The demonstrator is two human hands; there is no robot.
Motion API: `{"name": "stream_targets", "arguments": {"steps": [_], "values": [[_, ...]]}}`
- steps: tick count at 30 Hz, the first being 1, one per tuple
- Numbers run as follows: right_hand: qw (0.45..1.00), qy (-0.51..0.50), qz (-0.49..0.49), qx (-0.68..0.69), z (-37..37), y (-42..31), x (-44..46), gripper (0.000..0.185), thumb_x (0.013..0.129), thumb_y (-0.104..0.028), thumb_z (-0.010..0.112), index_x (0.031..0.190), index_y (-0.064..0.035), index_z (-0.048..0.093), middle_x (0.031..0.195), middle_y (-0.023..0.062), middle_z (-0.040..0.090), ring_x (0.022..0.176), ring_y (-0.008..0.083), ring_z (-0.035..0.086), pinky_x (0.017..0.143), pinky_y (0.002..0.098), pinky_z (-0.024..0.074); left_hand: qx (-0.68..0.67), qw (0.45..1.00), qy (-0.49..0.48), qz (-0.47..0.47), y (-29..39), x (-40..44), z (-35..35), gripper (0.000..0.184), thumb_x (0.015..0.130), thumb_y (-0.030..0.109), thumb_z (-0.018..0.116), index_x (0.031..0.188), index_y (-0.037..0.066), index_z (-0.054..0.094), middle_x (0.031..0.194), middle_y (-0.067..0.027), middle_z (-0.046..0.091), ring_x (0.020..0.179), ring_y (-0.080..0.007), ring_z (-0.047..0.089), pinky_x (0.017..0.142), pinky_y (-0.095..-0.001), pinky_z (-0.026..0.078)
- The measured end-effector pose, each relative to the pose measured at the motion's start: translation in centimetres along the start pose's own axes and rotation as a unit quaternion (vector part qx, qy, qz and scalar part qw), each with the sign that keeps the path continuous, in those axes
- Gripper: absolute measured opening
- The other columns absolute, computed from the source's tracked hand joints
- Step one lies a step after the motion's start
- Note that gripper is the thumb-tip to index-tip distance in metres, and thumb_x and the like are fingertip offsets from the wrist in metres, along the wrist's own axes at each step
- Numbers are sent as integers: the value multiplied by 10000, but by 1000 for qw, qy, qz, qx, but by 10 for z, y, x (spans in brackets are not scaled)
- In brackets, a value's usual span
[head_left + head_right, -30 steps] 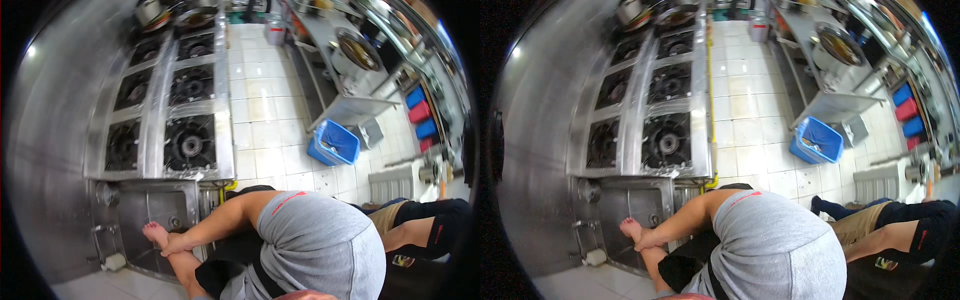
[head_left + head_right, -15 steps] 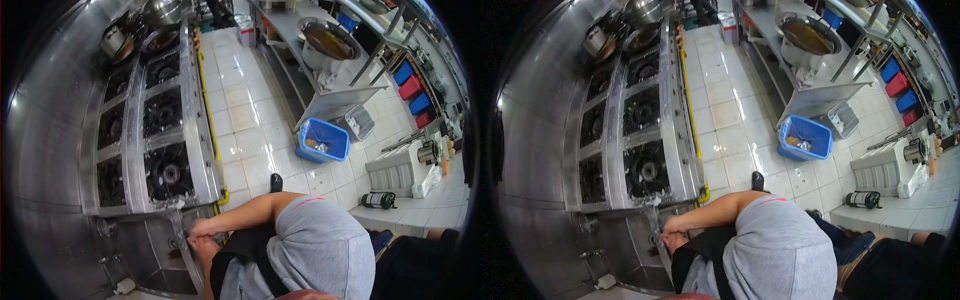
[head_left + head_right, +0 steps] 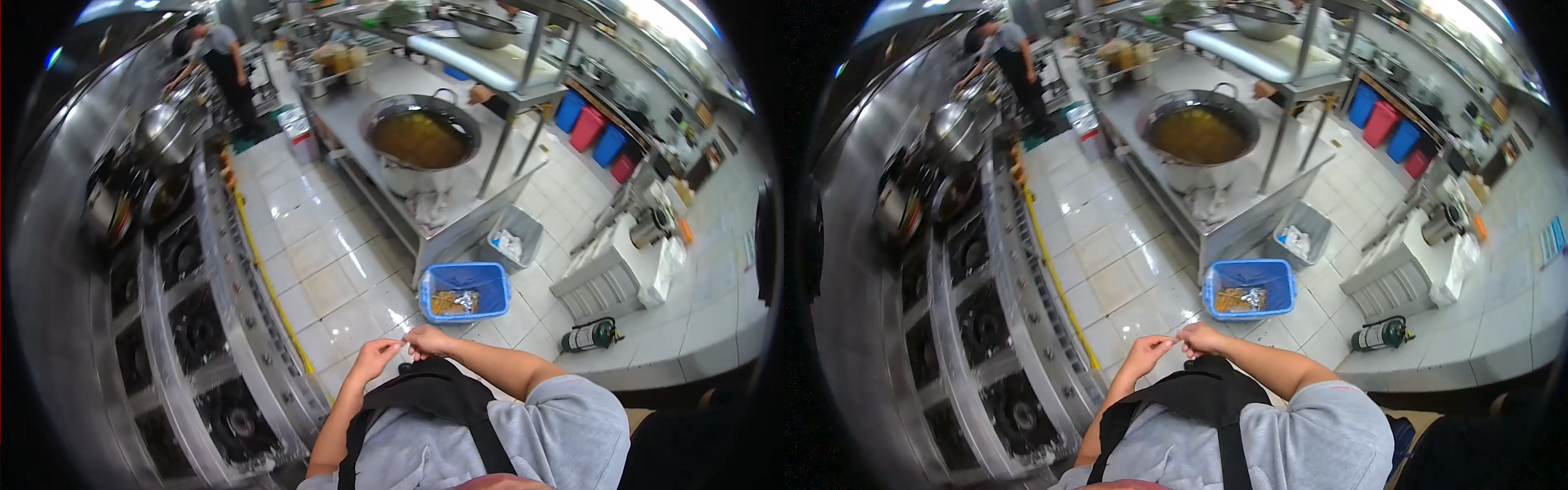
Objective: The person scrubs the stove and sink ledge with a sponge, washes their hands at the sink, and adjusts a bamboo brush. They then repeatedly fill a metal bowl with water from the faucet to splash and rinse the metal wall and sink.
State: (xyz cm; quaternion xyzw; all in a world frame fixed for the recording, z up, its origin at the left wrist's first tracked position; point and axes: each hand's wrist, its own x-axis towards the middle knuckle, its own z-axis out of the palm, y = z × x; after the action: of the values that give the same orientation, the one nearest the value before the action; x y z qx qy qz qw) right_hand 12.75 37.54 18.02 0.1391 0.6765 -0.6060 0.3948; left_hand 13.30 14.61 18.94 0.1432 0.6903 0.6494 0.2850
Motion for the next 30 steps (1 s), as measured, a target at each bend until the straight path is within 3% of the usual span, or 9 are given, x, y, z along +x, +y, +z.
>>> {"name": "stream_targets", "arguments": {"steps": [2,6,9,13,18,22,23,27,30], "values": [[903,228,-166,-325,-61,67,29,452,981,-373,617,1240,-11,693,1059,185,755,944,360,739,836,435,589,80,990,111,-37,-27,32,-18,264,963,168,722,1149,-20,739,1034,-108,773,972,-187,723,868,-333,569],[893,363,57,-261,-138,146,-2,574,891,-423,693,1305,-26,680,1264,251,693,1214,399,647,1040,462,506,86,977,163,-109,-96,66,-76,163,951,139,706,973,-22,717,897,-104,750,822,-189,702,749,-356,575],[873,411,162,-205,-163,241,-27,397,873,-371,624,910,-4,771,793,193,748,736,343,736,757,447,585,187,960,151,-145,-190,73,-140,228,896,203,755,816,7,671,795,-127,714,625,-223,645,660,-405,558],[814,357,245,-387,-144,339,-76,474,866,-457,553,835,-45,785,802,174,751,806,387,729,808,450,590,471,827,-2,-308,-182,77,-190,254,873,324,726,869,72,758,886,-163,745,818,-326,724,734,-465,569],[910,318,267,18,-83,250,-108,515,888,-387,724,1150,56,737,978,182,786,807,238,772,763,353,607,676,654,-339,-6,-184,140,-226,207,858,311,690,975,175,794,1039,-110,766,1001,-327,721,829,-499,574],[896,389,208,-48,-60,193,-104,549,854,-320,755,1274,26,691,996,150,782,801,238,763,764,356,603,670,624,-402,23,-193,220,-236,253,735,269,735,972,180,753,930,-99,753,884,-354,717,751,-519,574],[883,422,177,-106,-52,183,-106,543,835,-278,774,1285,13,687,983,134,779,779,231,754,754,357,601,619,696,-357,-75,-182,242,-234,220,748,283,733,939,178,762,892,-111,748,858,-357,717,748,-527,567],[850,509,124,60,-11,159,-111,503,785,-203,808,1238,-7,710,898,132,761,788,219,731,763,352,590,600,728,-328,-59,-174,337,-215,178,798,282,683,874,148,771,829,-124,741,857,-349,716,728,-523,557],[813,538,221,34,28,154,-133,368,764,-154,827,1096,-10,759,840,141,739,759,198,707,744,343,580,562,785,-256,-49,-163,390,-183,216,852,265,624,887,112,772,800,-131,744,770,-339,709,721,-520,552]]}}
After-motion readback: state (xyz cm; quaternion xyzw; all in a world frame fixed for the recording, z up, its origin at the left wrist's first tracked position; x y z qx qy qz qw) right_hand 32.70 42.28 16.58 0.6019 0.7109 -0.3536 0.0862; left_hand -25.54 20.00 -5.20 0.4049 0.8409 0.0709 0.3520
